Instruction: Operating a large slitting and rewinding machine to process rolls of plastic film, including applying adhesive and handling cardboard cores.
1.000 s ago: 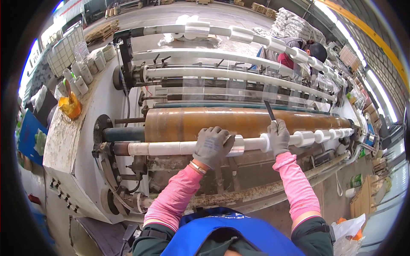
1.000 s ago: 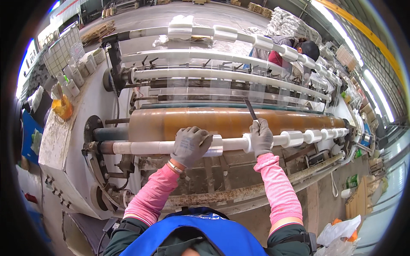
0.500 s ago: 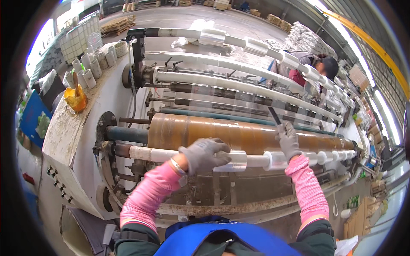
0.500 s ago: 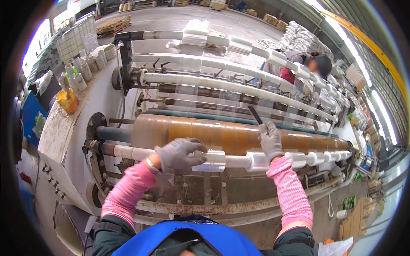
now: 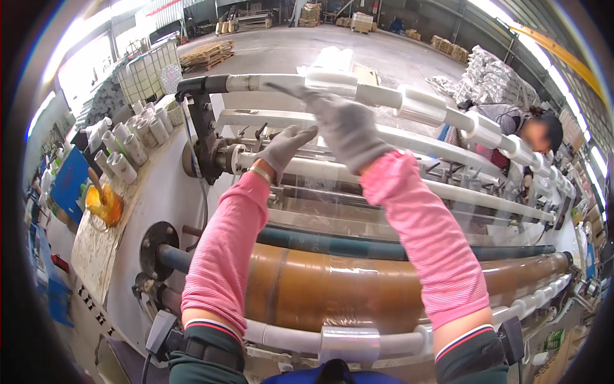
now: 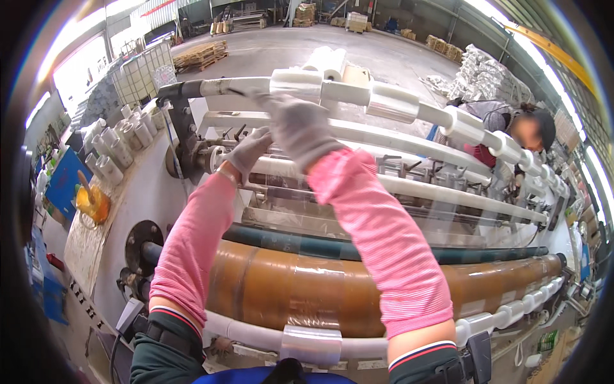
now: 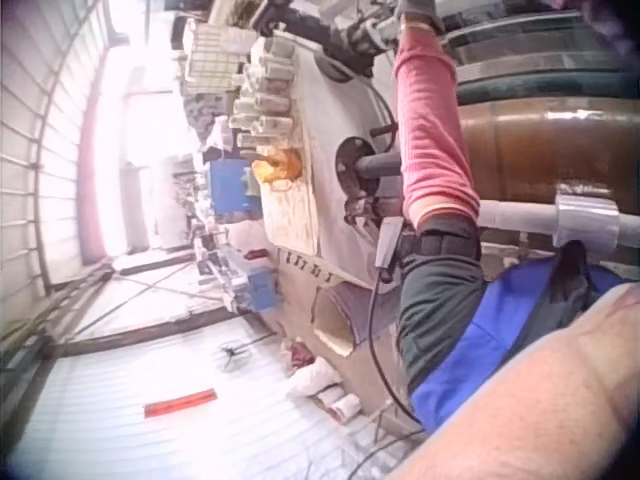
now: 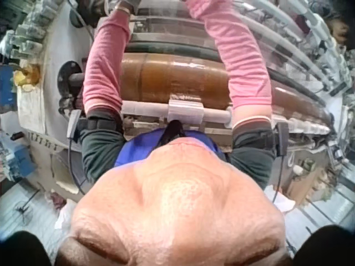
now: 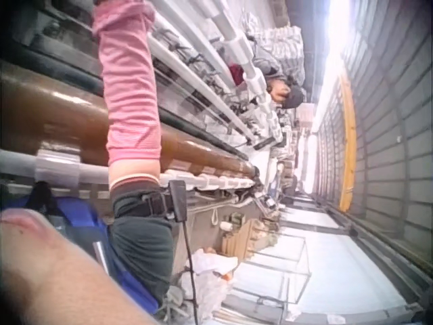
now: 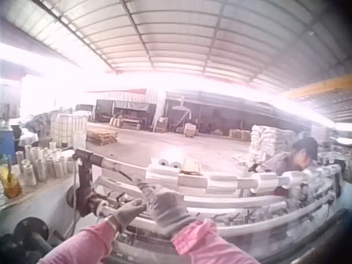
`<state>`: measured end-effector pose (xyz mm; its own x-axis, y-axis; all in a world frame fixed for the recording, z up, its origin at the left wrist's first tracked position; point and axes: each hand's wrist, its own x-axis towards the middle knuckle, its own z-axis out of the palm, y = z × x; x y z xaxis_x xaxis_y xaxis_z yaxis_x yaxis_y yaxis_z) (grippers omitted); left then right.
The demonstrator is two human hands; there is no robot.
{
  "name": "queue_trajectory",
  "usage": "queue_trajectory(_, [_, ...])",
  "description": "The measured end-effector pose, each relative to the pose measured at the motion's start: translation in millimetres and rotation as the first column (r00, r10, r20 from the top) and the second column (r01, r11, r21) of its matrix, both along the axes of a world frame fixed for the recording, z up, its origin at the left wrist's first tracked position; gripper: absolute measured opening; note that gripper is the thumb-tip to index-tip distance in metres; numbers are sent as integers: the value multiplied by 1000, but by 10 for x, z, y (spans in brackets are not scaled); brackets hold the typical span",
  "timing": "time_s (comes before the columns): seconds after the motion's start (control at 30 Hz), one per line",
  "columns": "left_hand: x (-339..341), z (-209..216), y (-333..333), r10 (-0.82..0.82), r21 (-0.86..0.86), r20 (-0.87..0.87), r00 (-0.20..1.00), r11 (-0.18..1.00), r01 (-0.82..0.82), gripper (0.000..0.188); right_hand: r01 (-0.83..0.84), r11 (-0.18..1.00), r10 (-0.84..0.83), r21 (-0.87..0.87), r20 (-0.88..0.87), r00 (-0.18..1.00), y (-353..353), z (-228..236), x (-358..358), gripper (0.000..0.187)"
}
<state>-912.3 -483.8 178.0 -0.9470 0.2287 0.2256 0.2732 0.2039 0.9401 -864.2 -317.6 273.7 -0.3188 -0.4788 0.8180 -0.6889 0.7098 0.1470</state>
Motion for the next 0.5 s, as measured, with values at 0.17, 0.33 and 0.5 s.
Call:
queue_trajectory(0.17, [429,301,-67,-341,-46,94,935,937,346,35,273,897,-300,348,24,954,550,-405,-390,21])
queue_trajectory(0.33, [1606,724,-231,-659,85,107,745,752,653,21,377,813,-449,444,66,891,2119,-415,870,42])
queue_trajectory(0.5, [2660,308,-317,-806,-120,4,592,587,800,32,389,906,-424,170,342,839,2278,-333,1911,26])
